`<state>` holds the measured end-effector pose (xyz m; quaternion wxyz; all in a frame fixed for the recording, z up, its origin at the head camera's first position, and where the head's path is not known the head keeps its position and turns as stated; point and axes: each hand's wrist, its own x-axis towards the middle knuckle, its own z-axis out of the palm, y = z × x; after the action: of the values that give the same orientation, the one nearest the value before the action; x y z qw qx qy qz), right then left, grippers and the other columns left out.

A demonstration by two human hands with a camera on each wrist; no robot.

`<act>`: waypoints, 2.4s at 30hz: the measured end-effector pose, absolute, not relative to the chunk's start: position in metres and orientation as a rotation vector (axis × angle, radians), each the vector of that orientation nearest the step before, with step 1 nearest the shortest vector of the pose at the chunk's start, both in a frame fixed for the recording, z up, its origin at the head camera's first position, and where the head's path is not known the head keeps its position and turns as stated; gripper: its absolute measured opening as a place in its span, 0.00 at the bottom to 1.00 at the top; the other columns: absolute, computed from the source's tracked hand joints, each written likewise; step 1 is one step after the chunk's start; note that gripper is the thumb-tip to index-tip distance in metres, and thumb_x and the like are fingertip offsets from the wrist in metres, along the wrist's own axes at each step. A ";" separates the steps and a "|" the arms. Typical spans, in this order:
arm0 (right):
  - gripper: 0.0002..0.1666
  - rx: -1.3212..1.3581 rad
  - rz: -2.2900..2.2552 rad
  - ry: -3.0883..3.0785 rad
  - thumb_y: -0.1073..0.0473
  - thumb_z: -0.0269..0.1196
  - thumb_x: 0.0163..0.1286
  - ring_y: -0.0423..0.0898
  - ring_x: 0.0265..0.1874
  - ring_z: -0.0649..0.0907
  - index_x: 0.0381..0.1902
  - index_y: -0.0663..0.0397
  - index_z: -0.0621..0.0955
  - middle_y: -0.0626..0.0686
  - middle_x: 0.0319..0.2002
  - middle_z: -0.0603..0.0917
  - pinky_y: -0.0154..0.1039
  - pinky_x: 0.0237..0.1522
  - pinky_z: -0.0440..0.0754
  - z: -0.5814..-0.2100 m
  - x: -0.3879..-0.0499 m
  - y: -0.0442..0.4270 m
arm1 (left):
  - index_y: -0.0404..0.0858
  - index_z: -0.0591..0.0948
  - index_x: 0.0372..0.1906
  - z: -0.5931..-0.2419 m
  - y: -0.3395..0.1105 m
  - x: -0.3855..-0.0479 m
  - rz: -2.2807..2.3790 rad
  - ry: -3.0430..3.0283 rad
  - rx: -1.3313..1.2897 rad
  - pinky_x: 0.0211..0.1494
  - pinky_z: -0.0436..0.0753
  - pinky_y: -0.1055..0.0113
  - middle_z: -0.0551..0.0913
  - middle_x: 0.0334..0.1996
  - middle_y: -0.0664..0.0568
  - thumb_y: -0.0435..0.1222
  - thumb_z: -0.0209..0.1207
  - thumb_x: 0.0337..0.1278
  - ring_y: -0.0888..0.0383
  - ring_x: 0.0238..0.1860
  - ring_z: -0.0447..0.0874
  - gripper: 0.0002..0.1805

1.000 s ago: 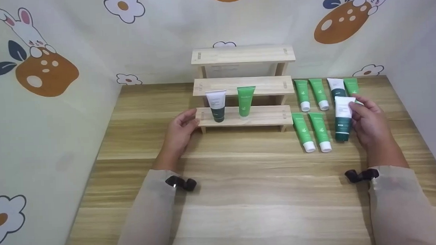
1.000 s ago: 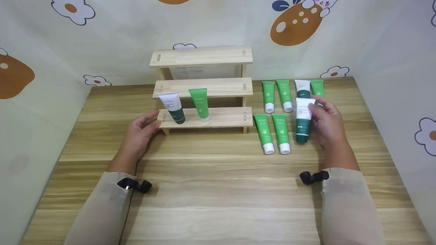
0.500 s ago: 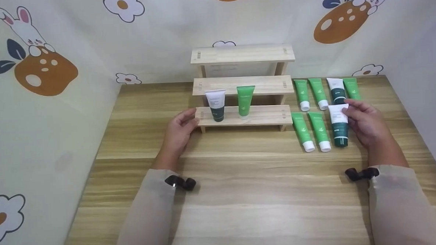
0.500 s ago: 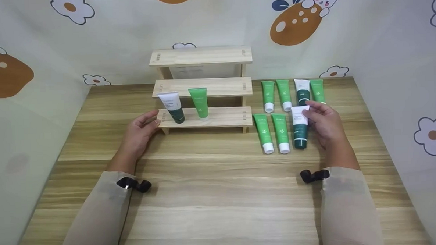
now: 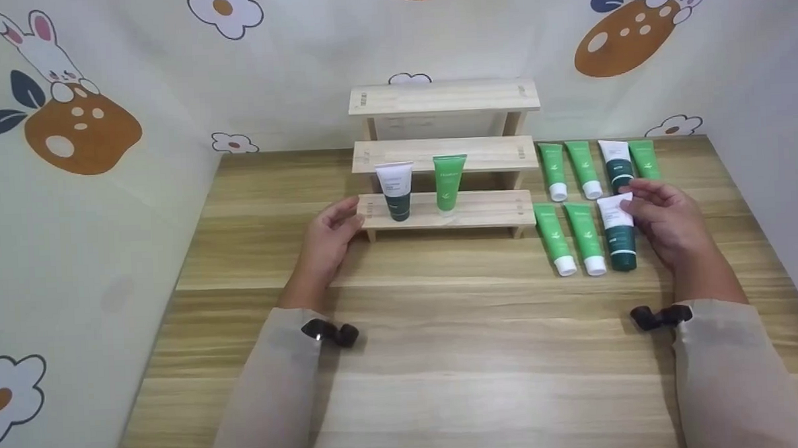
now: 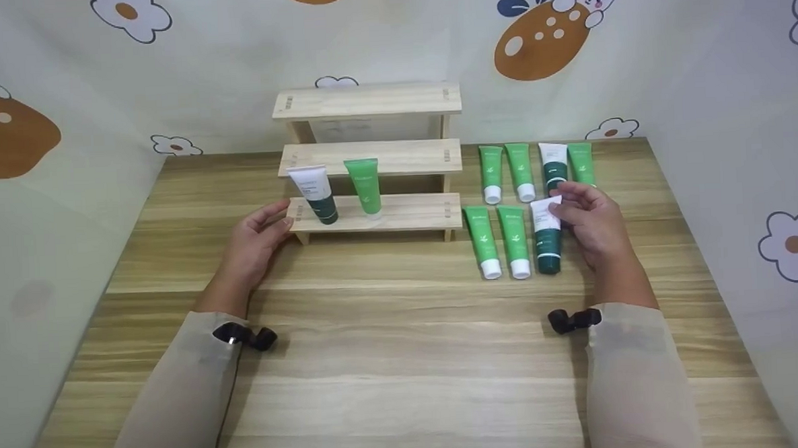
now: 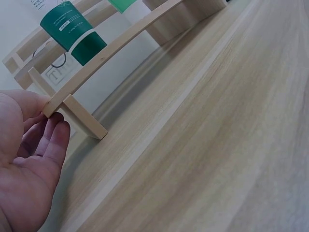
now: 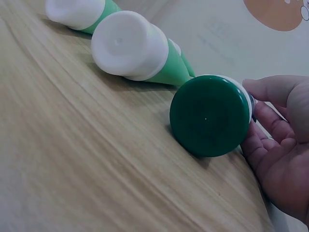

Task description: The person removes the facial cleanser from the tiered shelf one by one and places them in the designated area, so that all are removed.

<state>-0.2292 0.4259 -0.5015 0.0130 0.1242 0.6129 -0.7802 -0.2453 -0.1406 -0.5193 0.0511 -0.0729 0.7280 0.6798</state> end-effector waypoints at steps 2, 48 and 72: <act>0.26 0.392 -2.411 1.936 0.73 0.74 0.65 0.37 0.47 0.85 0.60 0.53 0.84 0.42 0.46 0.92 0.26 0.45 0.87 -0.501 -0.230 0.425 | 0.42 0.81 0.70 -0.519 -0.141 -0.246 2.068 2.222 -0.221 0.73 0.83 0.64 0.83 0.68 0.46 0.36 0.66 0.72 0.53 0.69 0.81 0.24; 0.14 -0.041 -2.475 2.117 0.68 0.70 0.73 0.43 0.30 0.83 0.54 0.62 0.85 0.51 0.38 0.90 0.30 0.29 0.85 -0.457 -0.223 0.341 | 0.40 0.82 0.69 -0.520 -0.142 -0.246 2.079 2.247 -0.180 0.70 0.84 0.67 0.84 0.67 0.46 0.34 0.67 0.72 0.53 0.68 0.82 0.24; 0.21 -0.375 -2.323 2.150 0.72 0.70 0.70 0.45 0.46 0.87 0.59 0.60 0.82 0.50 0.48 0.89 0.33 0.45 0.89 -0.424 -0.244 0.195 | 0.41 0.81 0.70 -0.521 -0.141 -0.247 2.069 2.236 -0.183 0.71 0.84 0.66 0.83 0.68 0.46 0.35 0.67 0.71 0.53 0.68 0.82 0.24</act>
<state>-0.2440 0.1946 -0.4244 -0.0230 -0.1177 0.6743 -0.7286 -0.2471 -0.1409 -0.5207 0.0445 -0.0601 0.7319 0.6773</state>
